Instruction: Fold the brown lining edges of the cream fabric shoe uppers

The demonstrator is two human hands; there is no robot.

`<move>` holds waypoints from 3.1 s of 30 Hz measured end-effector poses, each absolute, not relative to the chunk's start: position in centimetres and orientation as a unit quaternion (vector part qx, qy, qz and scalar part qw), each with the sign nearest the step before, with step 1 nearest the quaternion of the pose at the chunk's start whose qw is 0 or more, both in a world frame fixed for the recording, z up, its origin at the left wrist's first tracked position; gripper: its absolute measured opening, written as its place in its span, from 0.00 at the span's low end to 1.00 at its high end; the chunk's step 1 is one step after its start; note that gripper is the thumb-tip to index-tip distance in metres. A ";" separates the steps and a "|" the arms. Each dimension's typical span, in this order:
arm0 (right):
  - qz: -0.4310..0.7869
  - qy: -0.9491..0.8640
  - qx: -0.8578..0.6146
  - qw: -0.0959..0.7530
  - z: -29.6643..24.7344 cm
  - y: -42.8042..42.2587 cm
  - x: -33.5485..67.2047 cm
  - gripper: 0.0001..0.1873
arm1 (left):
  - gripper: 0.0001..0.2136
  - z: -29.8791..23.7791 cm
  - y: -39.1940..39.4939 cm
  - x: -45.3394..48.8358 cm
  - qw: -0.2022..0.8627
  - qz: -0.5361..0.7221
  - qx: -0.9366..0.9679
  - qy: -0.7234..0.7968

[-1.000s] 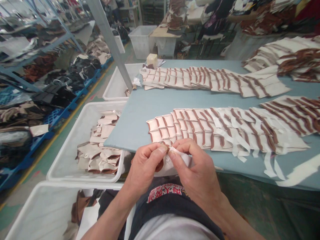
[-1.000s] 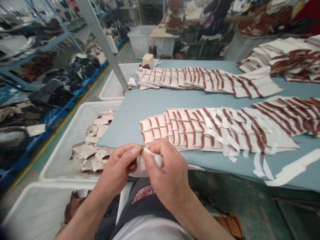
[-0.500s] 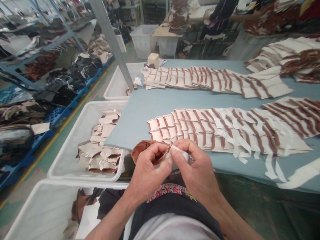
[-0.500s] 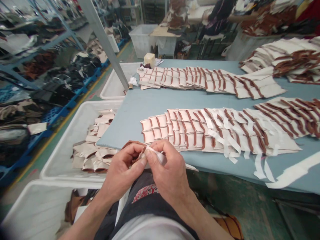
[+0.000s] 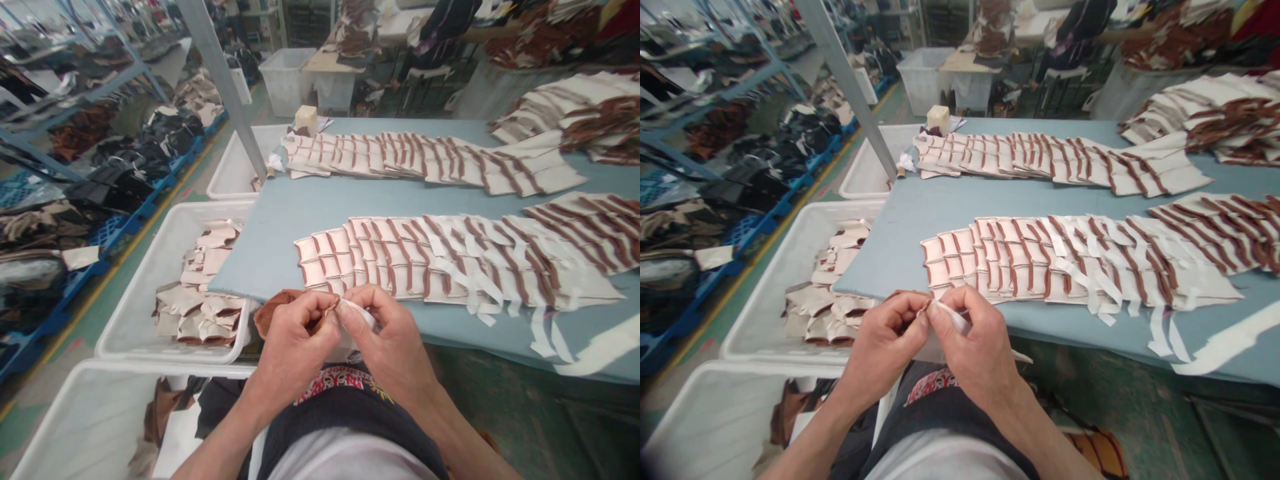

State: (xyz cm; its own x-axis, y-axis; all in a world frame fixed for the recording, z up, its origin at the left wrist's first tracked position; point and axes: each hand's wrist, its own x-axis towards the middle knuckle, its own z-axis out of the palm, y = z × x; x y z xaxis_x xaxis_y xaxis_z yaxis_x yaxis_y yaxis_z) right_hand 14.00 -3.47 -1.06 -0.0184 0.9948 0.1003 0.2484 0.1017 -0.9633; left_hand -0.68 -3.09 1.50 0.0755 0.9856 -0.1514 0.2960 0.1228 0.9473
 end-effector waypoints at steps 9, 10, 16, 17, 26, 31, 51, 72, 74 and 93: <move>0.424 -0.590 -0.536 0.429 -0.8 -3.7 13.9 0.10 | 0.09 1.9 -3.6 -0.8 0.507 0.389 0.514 0.572; 0.426 -0.591 -0.537 0.425 -0.7 -3.7 13.8 0.10 | 0.09 1.9 -3.7 -0.8 0.501 0.393 0.516 0.573; 0.432 -0.595 -0.533 0.418 0.1 -4.0 13.5 0.09 | 0.08 1.7 -4.3 -0.9 0.473 0.410 0.521 0.580; 0.433 -0.594 -0.534 0.418 0.1 -4.0 13.5 0.09 | 0.08 1.6 -4.4 -0.9 0.472 0.414 0.519 0.580; 0.446 -0.566 -0.541 0.434 1.0 -4.4 13.2 0.09 | 0.05 0.3 -5.4 -1.2 0.506 0.471 0.476 0.543; 0.451 -0.547 -0.536 0.459 1.5 -4.4 13.2 0.08 | 0.04 -0.3 -5.8 -1.3 0.539 0.495 0.457 0.505; 0.538 -0.499 -0.531 0.423 1.4 -3.4 13.6 0.09 | 0.06 -1.0 -5.1 -0.9 0.568 0.506 0.451 0.467; 0.478 -0.568 -0.535 0.403 -1.9 -1.9 12.7 0.10 | 0.07 0.9 -2.6 0.0 0.340 0.335 0.675 0.563; 0.498 -0.573 -0.511 0.403 -1.5 -1.5 13.0 0.11 | 0.06 1.4 -2.1 -0.3 0.396 0.337 0.647 0.557; 0.289 -0.857 -0.265 0.334 3.5 3.6 18.2 0.05 | 0.04 7.2 0.6 -2.2 0.529 0.235 0.668 0.469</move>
State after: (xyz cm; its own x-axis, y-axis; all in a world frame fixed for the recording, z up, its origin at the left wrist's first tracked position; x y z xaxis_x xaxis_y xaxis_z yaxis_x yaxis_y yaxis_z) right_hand 18.24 3.58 3.49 -0.6358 0.6474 0.4203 0.2611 0.6928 -0.6722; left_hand -2.16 0.61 7.20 0.4502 0.8743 -0.1813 0.3768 -0.0019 0.9263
